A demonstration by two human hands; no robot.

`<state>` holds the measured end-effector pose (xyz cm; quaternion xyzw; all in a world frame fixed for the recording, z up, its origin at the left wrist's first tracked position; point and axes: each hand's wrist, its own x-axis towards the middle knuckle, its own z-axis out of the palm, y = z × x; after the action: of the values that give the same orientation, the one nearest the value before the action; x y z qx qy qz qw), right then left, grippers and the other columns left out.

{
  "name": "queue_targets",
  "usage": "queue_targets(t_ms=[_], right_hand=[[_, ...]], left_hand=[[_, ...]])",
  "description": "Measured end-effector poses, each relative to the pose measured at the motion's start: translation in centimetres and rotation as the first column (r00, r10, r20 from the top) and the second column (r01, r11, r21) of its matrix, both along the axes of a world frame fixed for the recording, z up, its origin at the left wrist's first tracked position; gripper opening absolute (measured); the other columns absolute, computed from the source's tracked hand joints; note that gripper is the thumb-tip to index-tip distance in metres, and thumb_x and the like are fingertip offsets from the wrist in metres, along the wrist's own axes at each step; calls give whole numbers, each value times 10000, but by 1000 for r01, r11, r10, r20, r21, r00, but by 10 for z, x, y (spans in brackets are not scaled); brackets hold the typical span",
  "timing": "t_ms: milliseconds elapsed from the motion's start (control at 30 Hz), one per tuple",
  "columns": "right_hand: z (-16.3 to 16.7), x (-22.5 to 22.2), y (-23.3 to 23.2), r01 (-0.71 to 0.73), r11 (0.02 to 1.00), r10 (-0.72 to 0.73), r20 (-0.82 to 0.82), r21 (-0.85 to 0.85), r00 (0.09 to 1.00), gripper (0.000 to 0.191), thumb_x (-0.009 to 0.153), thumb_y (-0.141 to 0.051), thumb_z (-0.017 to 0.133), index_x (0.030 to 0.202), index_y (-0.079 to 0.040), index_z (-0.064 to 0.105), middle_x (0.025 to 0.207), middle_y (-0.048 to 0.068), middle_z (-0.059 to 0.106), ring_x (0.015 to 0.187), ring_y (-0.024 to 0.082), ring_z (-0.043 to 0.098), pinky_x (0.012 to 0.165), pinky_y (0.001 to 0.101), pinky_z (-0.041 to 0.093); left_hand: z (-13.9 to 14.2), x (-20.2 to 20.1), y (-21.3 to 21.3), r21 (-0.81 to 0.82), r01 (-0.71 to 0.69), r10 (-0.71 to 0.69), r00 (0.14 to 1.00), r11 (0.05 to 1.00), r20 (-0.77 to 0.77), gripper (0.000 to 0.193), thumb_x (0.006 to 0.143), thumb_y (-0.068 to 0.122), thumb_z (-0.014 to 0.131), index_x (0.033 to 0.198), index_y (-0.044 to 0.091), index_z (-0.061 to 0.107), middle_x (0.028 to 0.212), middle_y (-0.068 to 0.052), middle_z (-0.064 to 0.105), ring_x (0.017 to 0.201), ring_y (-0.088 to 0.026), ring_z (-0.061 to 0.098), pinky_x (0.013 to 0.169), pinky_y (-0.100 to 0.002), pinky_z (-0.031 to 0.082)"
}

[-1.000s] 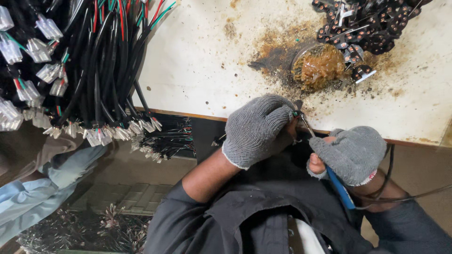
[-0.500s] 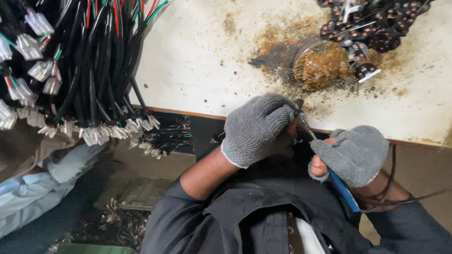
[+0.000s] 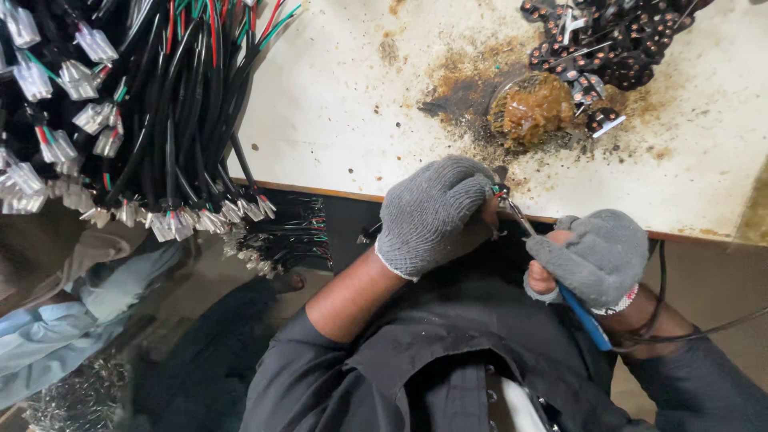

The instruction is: The person solders red and green wire ends to small black electrical connectors at a workbench. They hold a wire in one hand and a soldering iron in the other, dip the wire into a rosin/flux container, apply the hot iron to the connector, and place finished connectors aside while picking up new ones.

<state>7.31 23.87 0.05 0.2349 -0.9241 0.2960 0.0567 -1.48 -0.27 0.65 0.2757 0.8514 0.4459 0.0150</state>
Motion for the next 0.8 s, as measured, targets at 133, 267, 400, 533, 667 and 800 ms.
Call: queue_targets(t_ms=[133, 267, 400, 533, 667, 800], right_hand=[[16, 2, -4, 134, 987, -131, 37, -94, 991, 417, 964, -115, 824, 1230, -41, 511, 953, 134, 631, 841, 239, 655, 762, 354, 520], [31, -3, -22, 558, 754, -592, 11, -346, 806, 464, 987, -97, 837, 1265, -24, 474, 985, 151, 626, 866, 235, 657, 786, 345, 529], [30, -30, -15, 619, 711, -663, -24, -334, 748, 512, 1010, -78, 851, 1301, -6, 436, 1017, 168, 621, 890, 232, 658, 810, 335, 538], [17, -49, -5, 582, 762, -598, 38, -283, 801, 561, 1033, -60, 864, 1336, 11, 398, 1049, 185, 617, 914, 228, 660, 834, 326, 547], [10, -48, -5, 528, 762, -524, 123, -374, 843, 568, 1059, -56, 776, 1443, -26, 358, 1053, 125, 661, 1002, 186, 694, 901, 279, 560], [24, -36, -12, 487, 787, -480, 122, -378, 869, 456, 1067, -80, 789, 1340, -53, 425, 1016, 85, 720, 952, 177, 724, 840, 256, 545]], left_hand=[[5, -2, 4, -3, 10, -10, 1000, 1000, 7, 133, 864, 148, 764, 948, 127, 664, 1006, -66, 693, 890, -282, 690, 759, -385, 558], [6, -2, 6, 9, -20, 20, 1000, 1000, -11, 108, 869, 133, 762, 921, 118, 669, 973, -79, 691, 875, -288, 687, 761, -389, 560], [7, -1, 7, 32, -33, 33, 999, 999, -16, 97, 854, 121, 760, 898, 112, 675, 961, -80, 692, 873, -289, 687, 768, -392, 565], [8, -1, 10, -14, -58, 57, 998, 998, -35, 96, 825, 121, 766, 855, 111, 676, 909, -82, 681, 848, -297, 686, 743, -405, 560], [11, -2, 9, -23, -45, 43, 998, 999, -48, 104, 823, 142, 772, 851, 110, 676, 923, -83, 688, 840, -300, 681, 728, -412, 555], [11, -3, 7, -8, -45, 44, 997, 999, -68, 100, 827, 137, 770, 861, 102, 682, 921, -94, 680, 835, -306, 677, 724, -415, 556]])
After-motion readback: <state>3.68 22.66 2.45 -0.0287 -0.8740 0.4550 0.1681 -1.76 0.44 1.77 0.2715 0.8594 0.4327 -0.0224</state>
